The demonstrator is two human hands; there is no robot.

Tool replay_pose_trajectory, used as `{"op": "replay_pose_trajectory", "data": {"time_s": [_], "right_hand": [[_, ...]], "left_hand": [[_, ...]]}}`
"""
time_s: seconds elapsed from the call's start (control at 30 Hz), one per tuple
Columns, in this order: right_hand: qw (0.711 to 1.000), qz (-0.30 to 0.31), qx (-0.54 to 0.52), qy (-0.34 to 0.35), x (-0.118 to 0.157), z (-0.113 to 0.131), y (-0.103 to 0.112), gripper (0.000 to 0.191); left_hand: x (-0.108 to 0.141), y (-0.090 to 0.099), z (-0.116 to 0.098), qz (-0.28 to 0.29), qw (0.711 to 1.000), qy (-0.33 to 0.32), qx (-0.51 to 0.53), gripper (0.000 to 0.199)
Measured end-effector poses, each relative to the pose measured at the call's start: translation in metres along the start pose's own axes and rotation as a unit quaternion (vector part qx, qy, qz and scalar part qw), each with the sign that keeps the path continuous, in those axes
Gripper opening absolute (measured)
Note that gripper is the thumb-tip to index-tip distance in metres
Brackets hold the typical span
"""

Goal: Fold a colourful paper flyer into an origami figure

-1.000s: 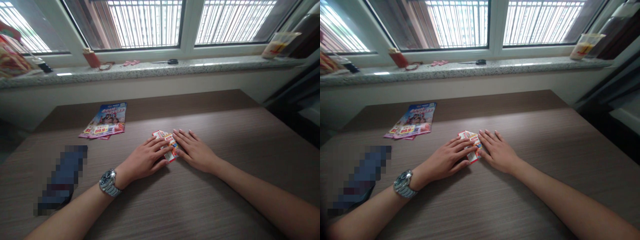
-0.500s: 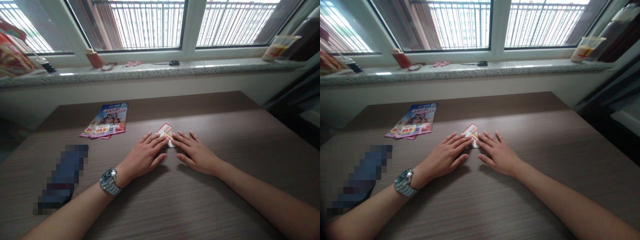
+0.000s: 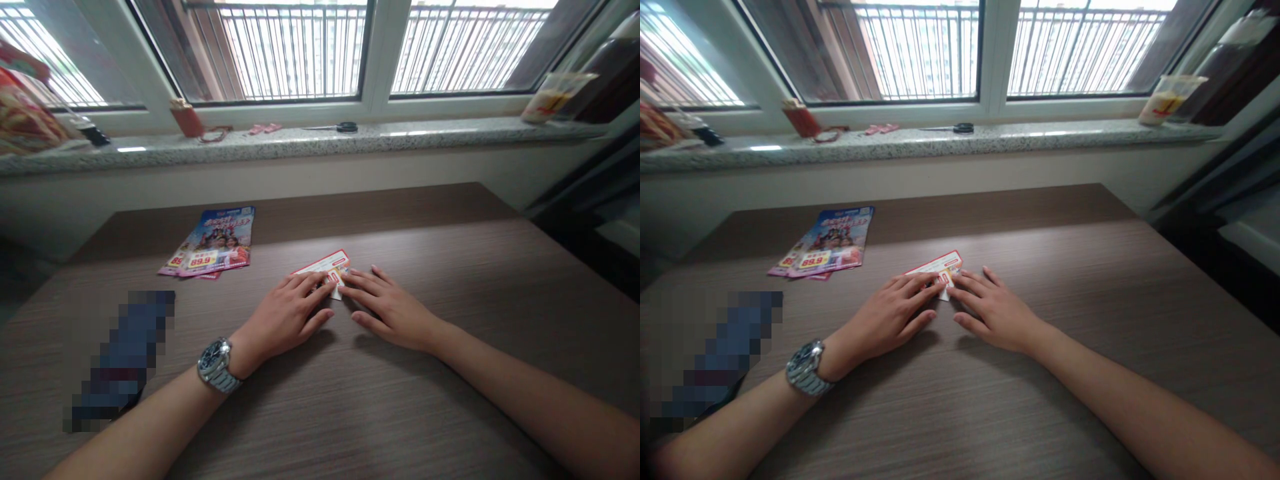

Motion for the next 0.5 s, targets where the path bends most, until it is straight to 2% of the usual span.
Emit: {"op": "replay_pose_trajectory", "data": {"time_s": [0.2, 0.5], "right_hand": [[1.0, -0.012, -0.02, -0.011, -0.0004, -0.001, 0.001, 0.049], [0.997, -0.043, 0.009, -0.062, -0.0025, -0.0055, -0.007, 0.058]], "left_hand": [[0.0004, 0.0004, 0.0015, 0.013, 1.0, -0.008, 0.001, 0.051], [0.001, -0.0014, 0.0034, 0.004, 1.0, -0.019, 0.017, 0.052]]}}
Point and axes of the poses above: each hand's wrist, its own x-axis away from the middle knuckle, its own y-axis out of the back of the hand, z = x × y, the point moved 1 cm from there along -x, towards the middle knuckle, and after that the axes turned 15 degrees about -y, right-handed, at the moved point
